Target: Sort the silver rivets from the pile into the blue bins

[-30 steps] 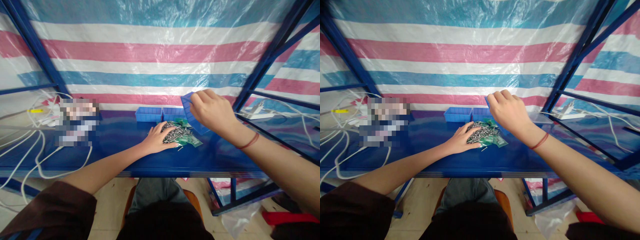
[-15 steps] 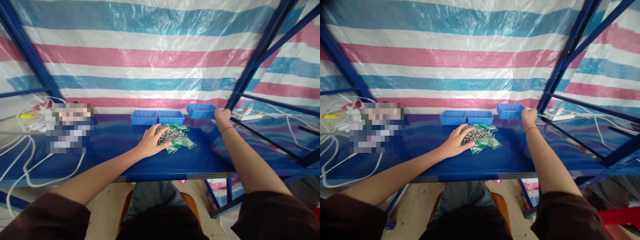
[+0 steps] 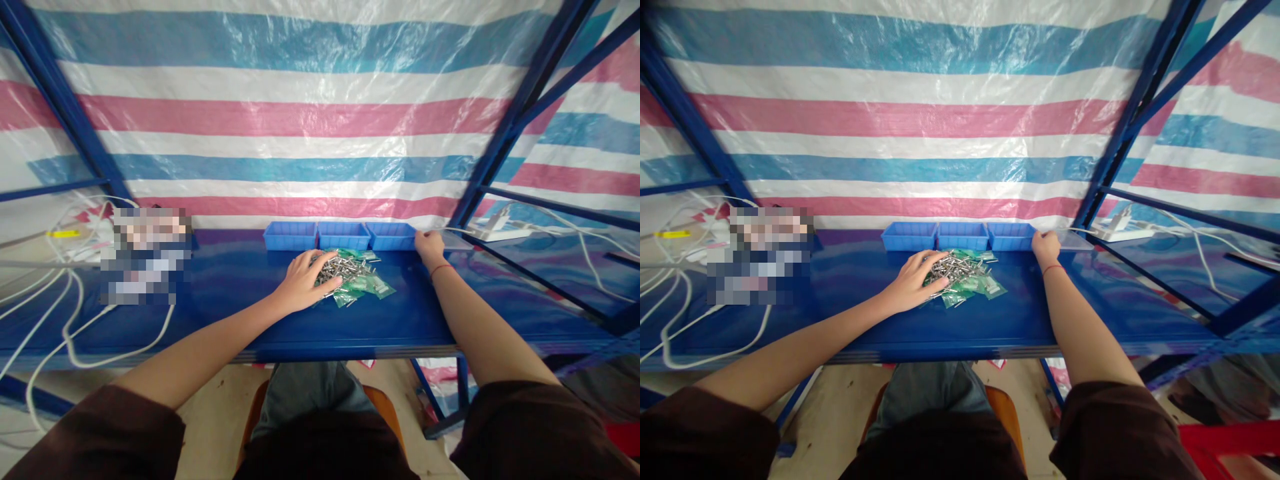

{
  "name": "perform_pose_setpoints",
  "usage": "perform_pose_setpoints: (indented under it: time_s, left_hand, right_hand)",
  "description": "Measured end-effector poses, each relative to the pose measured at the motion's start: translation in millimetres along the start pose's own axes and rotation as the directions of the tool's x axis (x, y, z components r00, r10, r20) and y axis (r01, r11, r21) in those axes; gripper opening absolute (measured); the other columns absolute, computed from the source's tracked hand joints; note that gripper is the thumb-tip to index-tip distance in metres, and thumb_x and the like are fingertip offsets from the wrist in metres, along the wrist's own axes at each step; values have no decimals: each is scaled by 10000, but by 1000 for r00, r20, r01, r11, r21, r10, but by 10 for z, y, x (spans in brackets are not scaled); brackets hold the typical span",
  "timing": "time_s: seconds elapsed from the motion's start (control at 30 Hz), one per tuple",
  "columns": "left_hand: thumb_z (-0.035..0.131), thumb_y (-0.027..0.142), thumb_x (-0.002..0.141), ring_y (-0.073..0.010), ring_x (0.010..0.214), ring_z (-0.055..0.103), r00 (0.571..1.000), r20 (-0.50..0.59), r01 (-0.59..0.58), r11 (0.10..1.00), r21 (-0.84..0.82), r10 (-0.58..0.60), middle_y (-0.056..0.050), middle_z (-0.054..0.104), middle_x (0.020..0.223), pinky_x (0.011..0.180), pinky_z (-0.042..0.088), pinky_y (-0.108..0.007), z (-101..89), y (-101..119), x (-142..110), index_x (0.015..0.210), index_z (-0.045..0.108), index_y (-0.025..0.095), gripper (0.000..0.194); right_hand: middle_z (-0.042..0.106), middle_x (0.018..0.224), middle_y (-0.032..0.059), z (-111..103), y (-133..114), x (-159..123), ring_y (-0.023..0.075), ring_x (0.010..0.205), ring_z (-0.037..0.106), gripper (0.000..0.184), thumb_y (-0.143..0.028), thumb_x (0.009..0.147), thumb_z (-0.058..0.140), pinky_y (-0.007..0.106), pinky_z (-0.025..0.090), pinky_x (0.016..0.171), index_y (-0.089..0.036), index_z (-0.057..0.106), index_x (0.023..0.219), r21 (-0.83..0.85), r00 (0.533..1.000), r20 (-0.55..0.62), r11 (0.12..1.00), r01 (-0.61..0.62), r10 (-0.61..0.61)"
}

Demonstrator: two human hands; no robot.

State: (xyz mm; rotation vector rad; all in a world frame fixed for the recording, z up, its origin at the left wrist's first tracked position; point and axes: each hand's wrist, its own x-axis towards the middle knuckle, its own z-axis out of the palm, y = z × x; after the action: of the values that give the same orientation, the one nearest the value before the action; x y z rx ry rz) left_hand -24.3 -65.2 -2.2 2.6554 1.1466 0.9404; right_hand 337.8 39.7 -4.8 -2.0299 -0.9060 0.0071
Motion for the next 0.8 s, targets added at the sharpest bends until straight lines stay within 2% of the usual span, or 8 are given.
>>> perform_pose_setpoints:
  time_s: [0.23,0.33,0.4,0.47,0.53,0.67,0.73,0.8]
  left_hand:
    - [439,576,888,-290,1299,366,1000,17,15,1000,17,-15,-104,413,1372,1069,315,-496,5,0,-8,1388,380,296,577]
    - [421,578,895,-288,1288,375,1000,10,24,1000,14,-25,-103,419,1357,1064,317,-497,-12,-3,2,1391,373,303,570]
    - [407,573,902,-284,1283,381,999,-3,32,999,7,-32,-102,426,1343,1068,311,-495,-31,-16,21,1395,365,303,564]
    - [388,562,913,-275,1284,382,999,-15,39,999,-12,-39,-101,431,1335,1078,300,-487,-52,-38,47,1403,351,297,558]
    - [361,547,928,-264,1291,378,998,-25,51,998,-40,-52,-104,434,1336,1091,286,-476,-76,-68,79,1408,344,285,547]
    - [283,498,962,-237,1310,366,995,-60,76,995,-61,-80,-103,449,1348,1114,263,-449,-131,-176,178,1399,351,253,506]
    - [249,451,977,-221,1313,367,991,-112,67,997,-43,-71,-99,459,1358,1118,260,-432,-165,-274,254,1398,344,240,480]
    - [253,408,980,-217,1308,375,984,-165,66,998,8,-64,-108,459,1370,1115,266,-419,-201,-403,342,1400,341,218,470]
  right_hand:
    - [655,871,158,-23,43,-8,307,909,619,254,-323,783,506,406,461,826,-127,627,890,10,999,42,999,33,-34]
    - [647,953,180,-64,6,-72,316,927,604,375,-395,786,505,432,451,830,-111,589,1016,35,995,-47,996,87,-85]
    - [634,1027,192,-98,-72,-158,319,962,588,470,-449,789,505,455,438,852,-107,548,1108,44,965,-135,972,231,-223]
    - [631,1056,194,-126,-190,-280,316,992,577,508,-488,808,490,463,427,878,-108,535,1143,28,895,-136,902,431,-424]
    - [642,1051,180,-132,-324,-424,311,1006,577,518,-513,837,462,452,425,892,-124,540,1169,15,786,-24,786,618,-618]
    - [627,1163,154,-55,-508,-673,326,1106,540,520,-551,854,454,466,385,966,-188,579,1206,-20,492,215,500,866,-844]
    - [626,1189,146,4,-536,-733,340,1157,512,494,-548,860,461,487,370,987,-204,615,1178,-50,426,278,430,902,-861]
    - [651,1152,148,47,-539,-750,337,1146,528,451,-505,884,445,488,375,984,-194,640,1145,-89,425,327,420,903,-844]
